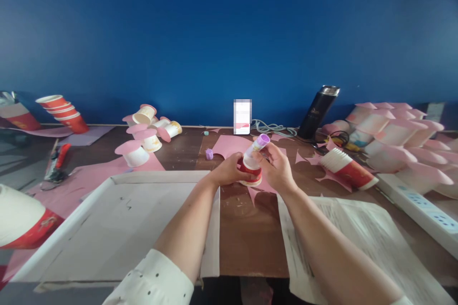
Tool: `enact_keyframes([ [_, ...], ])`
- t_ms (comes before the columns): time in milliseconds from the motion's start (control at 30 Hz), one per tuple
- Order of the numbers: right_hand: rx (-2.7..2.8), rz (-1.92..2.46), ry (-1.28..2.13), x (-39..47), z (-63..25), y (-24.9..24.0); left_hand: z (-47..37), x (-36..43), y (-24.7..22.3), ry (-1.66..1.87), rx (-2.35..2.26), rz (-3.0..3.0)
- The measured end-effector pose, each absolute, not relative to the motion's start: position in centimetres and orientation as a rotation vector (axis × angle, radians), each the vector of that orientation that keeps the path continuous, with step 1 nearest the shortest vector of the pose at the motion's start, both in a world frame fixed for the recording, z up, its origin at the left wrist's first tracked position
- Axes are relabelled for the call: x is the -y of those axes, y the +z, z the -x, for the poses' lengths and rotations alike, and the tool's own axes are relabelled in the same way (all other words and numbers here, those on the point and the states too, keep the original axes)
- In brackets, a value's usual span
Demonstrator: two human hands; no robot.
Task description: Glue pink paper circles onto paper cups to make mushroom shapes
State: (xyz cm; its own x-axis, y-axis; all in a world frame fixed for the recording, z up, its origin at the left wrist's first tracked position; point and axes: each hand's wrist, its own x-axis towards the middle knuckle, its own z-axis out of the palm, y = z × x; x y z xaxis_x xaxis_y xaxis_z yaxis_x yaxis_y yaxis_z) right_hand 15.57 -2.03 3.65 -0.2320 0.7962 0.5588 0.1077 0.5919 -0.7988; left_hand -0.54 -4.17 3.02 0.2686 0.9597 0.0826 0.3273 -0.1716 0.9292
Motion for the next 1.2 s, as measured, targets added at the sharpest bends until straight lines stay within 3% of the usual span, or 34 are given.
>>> enact_keyframes([
  [367,1.814,0.811,0.653,1.9,-15.7,3.8,0.6,4.4,3.3,0.912,-1.217,-1.708],
  [667,1.174,0.649,1.306,0.5,-16.1,3.5,0.7,4.3,3.0,0.859,-1.313,-1.662],
  [800,0.98,0.629,1.436,-0.2,-16.4,3.3,0.9,4.1,2.6,0.835,-1.326,-1.66],
  [1200,1.089,0.577,1.568,0.0,-16.9,3.3,0.8,3.9,3.3,1.429,-1.178,-1.673],
])
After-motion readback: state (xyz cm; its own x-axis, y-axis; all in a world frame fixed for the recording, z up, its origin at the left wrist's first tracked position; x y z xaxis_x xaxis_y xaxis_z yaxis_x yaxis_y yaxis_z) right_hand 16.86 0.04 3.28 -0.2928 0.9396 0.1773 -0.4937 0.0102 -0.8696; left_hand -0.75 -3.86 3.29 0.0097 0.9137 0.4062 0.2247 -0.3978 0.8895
